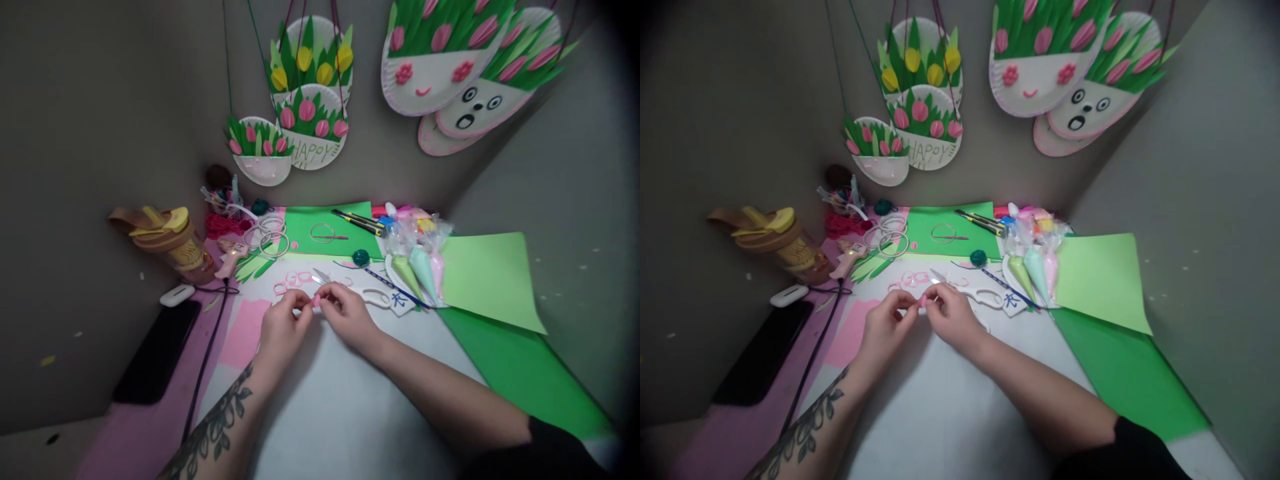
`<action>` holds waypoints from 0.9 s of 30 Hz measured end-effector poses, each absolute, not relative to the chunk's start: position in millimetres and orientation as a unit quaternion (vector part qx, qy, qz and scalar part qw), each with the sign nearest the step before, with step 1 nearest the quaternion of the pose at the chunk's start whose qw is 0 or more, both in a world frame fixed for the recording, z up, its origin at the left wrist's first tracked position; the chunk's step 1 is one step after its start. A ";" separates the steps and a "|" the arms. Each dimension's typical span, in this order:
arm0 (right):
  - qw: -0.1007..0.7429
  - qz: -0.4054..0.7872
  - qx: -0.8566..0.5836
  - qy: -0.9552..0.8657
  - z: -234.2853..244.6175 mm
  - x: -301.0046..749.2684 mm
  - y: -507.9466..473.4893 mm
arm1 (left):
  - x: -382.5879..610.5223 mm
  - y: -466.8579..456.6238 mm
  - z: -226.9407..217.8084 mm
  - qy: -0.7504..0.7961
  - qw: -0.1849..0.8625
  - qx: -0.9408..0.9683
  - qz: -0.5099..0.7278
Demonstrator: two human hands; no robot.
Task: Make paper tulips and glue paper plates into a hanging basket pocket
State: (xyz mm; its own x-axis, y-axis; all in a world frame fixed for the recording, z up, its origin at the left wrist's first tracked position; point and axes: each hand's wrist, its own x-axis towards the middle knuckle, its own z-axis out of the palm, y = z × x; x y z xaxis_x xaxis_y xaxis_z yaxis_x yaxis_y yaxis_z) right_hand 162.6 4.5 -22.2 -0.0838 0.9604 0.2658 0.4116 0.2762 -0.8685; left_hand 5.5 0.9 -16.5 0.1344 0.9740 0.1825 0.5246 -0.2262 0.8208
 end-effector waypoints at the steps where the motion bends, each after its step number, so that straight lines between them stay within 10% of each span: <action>1: 0.439 0.313 -0.516 -0.666 -22.4 162.5 4.5 | 5.8 0.7 -16.3 0.541 0.303 0.693 0.368; 27: 0.463 0.455 -0.502 -0.572 -14.9 163.7 6.7 | 8.9 3.6 -5.6 0.526 0.418 0.618 0.409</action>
